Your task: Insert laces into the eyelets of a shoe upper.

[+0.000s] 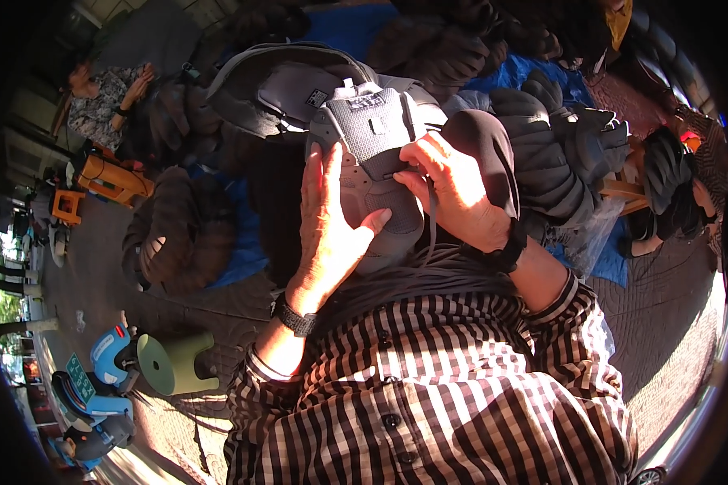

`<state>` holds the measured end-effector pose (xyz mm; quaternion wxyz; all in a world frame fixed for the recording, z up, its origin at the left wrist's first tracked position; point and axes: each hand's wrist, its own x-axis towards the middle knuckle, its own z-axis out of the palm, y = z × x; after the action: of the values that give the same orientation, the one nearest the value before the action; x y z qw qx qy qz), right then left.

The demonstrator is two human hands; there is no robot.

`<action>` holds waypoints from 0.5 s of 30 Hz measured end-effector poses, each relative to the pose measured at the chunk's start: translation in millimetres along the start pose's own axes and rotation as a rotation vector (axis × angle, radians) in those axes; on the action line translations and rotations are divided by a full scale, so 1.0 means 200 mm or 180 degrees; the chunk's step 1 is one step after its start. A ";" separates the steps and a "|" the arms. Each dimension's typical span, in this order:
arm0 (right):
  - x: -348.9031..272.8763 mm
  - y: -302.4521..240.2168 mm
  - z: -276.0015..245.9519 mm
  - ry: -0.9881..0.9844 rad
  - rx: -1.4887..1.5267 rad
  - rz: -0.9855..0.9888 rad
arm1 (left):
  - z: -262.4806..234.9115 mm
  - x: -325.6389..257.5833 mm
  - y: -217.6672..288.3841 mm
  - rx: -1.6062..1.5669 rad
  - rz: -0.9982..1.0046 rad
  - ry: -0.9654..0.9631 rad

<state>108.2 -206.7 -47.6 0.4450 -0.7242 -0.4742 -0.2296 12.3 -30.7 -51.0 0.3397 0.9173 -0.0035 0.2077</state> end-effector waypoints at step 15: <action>-0.02 -0.03 0.03 -0.0210 -0.0357 0.0086 | 0.00 0.00 0.01 -0.0029 0.0077 0.0199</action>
<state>100.7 -201.4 -50.8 0.3909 -0.7615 -0.4652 -0.2259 11.7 -32.9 -50.1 0.3413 0.9087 -0.0049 0.2403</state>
